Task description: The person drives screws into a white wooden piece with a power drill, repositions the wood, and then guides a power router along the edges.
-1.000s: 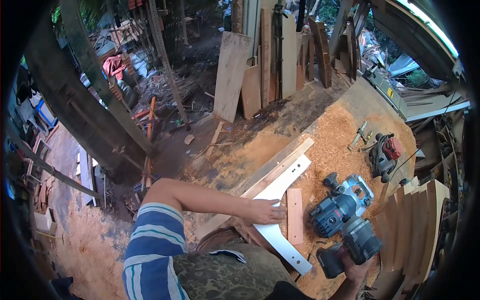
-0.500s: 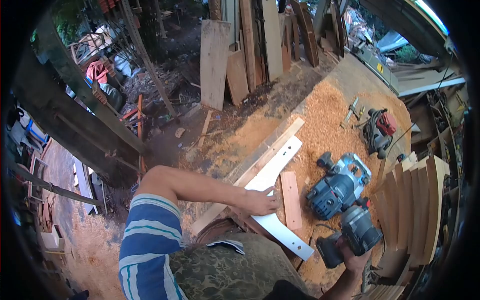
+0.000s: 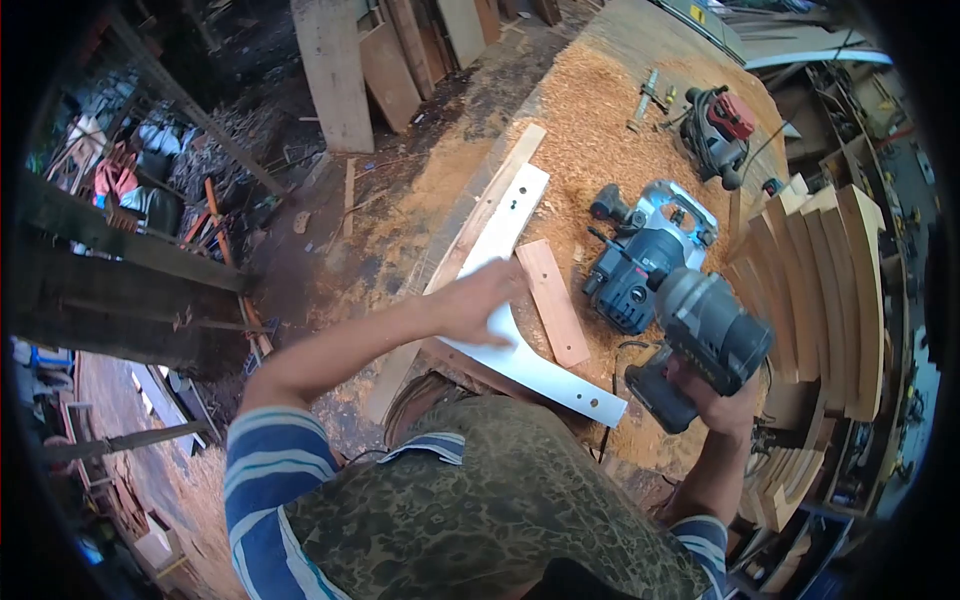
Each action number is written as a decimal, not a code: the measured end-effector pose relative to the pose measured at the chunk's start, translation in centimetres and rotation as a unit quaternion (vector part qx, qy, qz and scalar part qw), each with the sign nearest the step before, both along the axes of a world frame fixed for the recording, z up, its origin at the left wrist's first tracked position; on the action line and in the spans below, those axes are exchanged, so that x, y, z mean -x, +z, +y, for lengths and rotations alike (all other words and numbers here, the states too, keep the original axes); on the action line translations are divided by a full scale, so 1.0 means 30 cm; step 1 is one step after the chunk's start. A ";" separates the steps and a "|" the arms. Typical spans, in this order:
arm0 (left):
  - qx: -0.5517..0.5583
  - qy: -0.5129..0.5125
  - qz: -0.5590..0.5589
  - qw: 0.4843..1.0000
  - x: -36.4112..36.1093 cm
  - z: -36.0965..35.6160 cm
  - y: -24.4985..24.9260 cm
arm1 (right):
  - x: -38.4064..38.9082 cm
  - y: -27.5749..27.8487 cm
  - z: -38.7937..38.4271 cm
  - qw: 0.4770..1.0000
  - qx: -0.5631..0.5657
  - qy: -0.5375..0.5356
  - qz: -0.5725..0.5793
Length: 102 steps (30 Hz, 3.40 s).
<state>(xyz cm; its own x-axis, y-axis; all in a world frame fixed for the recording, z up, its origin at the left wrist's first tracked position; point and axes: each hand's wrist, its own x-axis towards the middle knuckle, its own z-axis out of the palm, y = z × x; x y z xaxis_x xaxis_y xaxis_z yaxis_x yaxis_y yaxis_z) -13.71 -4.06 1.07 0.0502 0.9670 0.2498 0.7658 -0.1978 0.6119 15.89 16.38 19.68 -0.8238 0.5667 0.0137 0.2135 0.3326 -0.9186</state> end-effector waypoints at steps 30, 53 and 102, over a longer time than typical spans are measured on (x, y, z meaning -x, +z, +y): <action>0.175 0.466 -0.035 0.866 0.082 0.286 -0.049 | 0.642 0.127 0.132 0.961 -0.112 0.163 -0.195; 0.236 0.408 0.043 0.881 0.146 0.295 -0.141 | -0.448 -0.558 -0.148 0.814 -0.179 -0.506 0.223; -0.172 0.286 -0.222 0.916 -0.046 -0.458 -0.321 | 0.418 -0.611 -0.588 0.906 -0.339 0.000 -0.253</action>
